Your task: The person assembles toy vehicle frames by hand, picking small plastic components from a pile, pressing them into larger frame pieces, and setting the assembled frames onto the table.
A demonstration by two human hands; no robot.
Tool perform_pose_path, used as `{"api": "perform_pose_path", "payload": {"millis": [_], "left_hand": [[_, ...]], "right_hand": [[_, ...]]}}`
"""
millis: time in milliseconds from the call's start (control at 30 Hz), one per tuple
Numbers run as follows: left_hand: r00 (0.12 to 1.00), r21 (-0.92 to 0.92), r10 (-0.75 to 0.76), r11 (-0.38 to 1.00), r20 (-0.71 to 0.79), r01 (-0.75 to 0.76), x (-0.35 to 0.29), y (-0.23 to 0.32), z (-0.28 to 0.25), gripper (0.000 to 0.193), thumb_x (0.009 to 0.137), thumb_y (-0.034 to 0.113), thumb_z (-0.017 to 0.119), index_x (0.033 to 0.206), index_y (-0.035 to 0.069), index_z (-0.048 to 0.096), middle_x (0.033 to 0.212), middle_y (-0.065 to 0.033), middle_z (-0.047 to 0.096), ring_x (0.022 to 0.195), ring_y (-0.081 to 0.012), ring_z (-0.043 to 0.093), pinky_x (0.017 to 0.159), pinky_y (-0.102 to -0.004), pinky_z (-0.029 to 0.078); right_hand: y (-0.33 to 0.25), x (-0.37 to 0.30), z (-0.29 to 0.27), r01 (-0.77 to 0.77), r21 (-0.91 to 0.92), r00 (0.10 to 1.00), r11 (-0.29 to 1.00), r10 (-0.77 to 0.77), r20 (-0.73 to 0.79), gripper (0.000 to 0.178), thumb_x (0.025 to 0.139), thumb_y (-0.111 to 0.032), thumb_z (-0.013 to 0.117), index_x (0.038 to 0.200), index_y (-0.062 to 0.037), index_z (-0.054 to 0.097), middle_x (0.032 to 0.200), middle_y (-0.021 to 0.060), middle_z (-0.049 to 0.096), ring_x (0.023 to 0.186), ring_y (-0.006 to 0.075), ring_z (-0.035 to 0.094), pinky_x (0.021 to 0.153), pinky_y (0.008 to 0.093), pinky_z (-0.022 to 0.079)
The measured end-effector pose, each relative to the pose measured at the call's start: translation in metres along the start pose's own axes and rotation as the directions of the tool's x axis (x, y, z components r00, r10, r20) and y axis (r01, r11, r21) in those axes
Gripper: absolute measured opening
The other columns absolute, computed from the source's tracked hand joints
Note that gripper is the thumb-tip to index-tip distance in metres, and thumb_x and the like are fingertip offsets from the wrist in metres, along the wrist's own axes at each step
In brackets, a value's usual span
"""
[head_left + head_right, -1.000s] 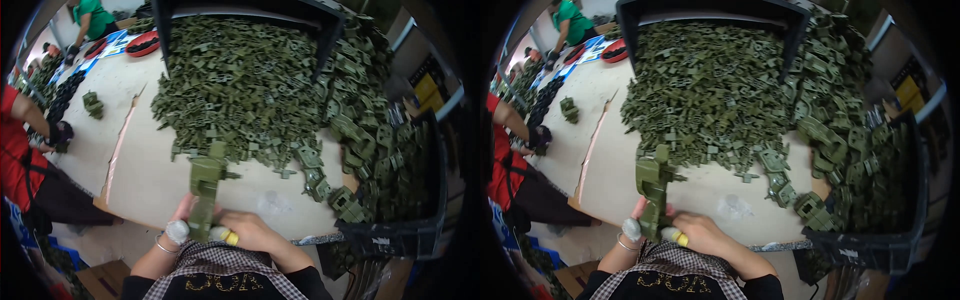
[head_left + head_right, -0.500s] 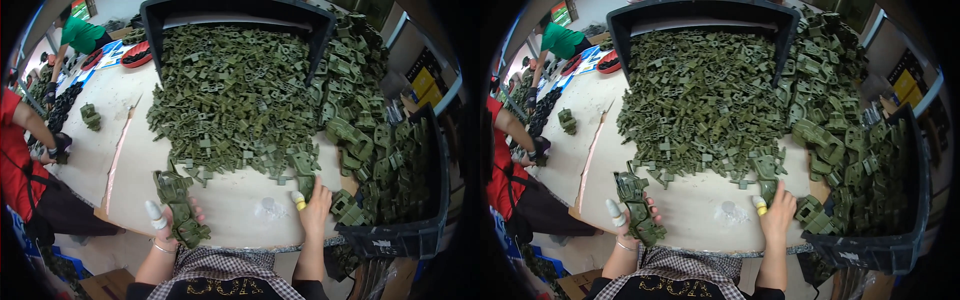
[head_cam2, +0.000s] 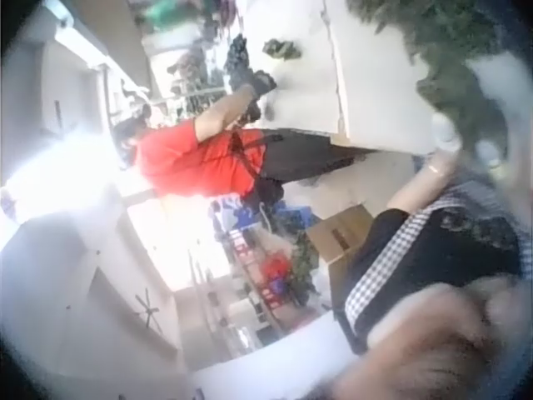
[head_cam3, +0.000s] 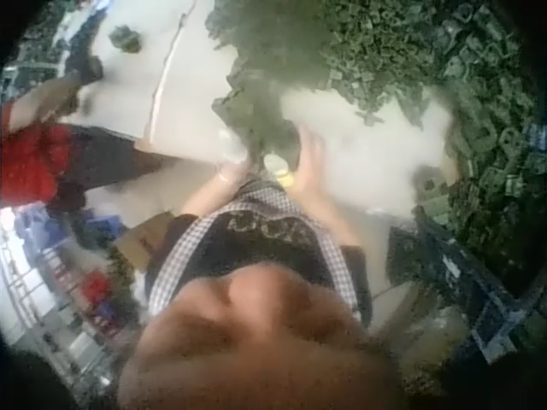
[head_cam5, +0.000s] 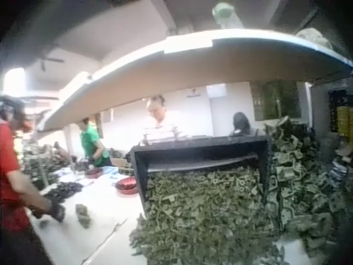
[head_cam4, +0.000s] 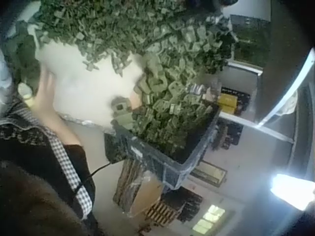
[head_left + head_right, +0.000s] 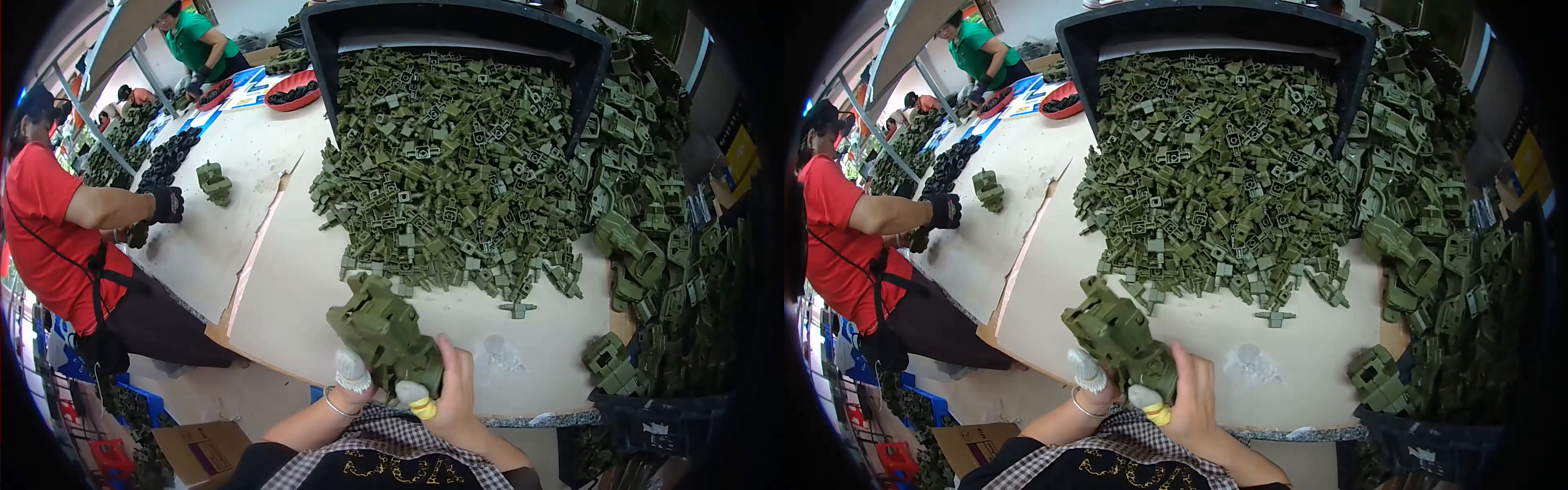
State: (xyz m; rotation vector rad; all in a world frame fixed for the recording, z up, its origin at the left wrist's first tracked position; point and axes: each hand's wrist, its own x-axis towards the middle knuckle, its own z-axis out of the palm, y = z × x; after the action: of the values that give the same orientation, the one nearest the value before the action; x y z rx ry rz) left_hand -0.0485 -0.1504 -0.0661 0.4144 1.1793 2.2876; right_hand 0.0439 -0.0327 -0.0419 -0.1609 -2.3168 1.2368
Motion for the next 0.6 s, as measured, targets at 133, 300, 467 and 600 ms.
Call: {"api": "perform_pose_path", "payload": {"millis": [133, 300, 467, 600], "left_hand": [[0.999, -0.084, -0.002, 0.996, 0.043, 0.005, -0.007, 0.002, -0.006, 0.071, 0.083, 0.052, 0.050, 0.134, 0.007, 0.028, 0.129, -0.0106, 0.042, 0.117, -0.0229, 0.044, 0.098, -0.0398, 0.037], [0.972, 0.049, -0.192, 0.979, -0.132, 0.200, -0.009, -0.004, -0.012, 0.080, 0.077, 0.065, 0.047, 0.132, 0.010, 0.032, 0.124, -0.0070, 0.046, 0.111, -0.0208, 0.048, 0.094, -0.0400, 0.041], [0.999, -0.246, -0.026, 0.969, 0.042, 0.035, -0.008, 0.000, -0.007, 0.062, 0.087, 0.047, 0.048, 0.130, 0.005, 0.033, 0.123, -0.0118, 0.047, 0.108, -0.0234, 0.051, 0.093, -0.0386, 0.043], [0.998, -0.106, -0.059, 0.993, -0.024, 0.056, -0.008, -0.007, -0.015, 0.050, 0.091, 0.037, 0.045, 0.127, 0.004, 0.037, 0.120, -0.0105, 0.049, 0.106, -0.0207, 0.052, 0.092, -0.0359, 0.043]], "right_hand": [[0.002, -0.004, 0.005, 0.091, -0.076, 0.996, 0.993, -0.090, 0.008, 0.079, 0.070, -0.031, 0.071, 0.127, 0.0080, 0.031, 0.103, 0.0201, 0.047, 0.089, 0.0360, 0.046, 0.079, 0.0421, 0.039], [0.000, -0.005, 0.009, 0.145, -0.153, 0.989, 0.978, -0.143, 0.025, 0.079, 0.071, -0.035, 0.069, 0.127, 0.0078, 0.033, 0.099, 0.0182, 0.049, 0.082, 0.0335, 0.048, 0.073, 0.0398, 0.041], [0.001, -0.005, 0.010, 0.091, -0.101, 0.993, 0.991, -0.082, 0.085, 0.079, 0.071, -0.034, 0.070, 0.127, 0.0079, 0.033, 0.096, 0.0166, 0.048, 0.082, 0.0329, 0.048, 0.072, 0.0397, 0.042], [-0.001, -0.005, 0.014, 0.043, -0.153, 0.992, 0.987, -0.024, 0.120, 0.079, 0.071, -0.031, 0.070, 0.128, 0.0088, 0.032, 0.095, 0.0164, 0.047, 0.083, 0.0324, 0.049, 0.073, 0.0387, 0.042]]}}
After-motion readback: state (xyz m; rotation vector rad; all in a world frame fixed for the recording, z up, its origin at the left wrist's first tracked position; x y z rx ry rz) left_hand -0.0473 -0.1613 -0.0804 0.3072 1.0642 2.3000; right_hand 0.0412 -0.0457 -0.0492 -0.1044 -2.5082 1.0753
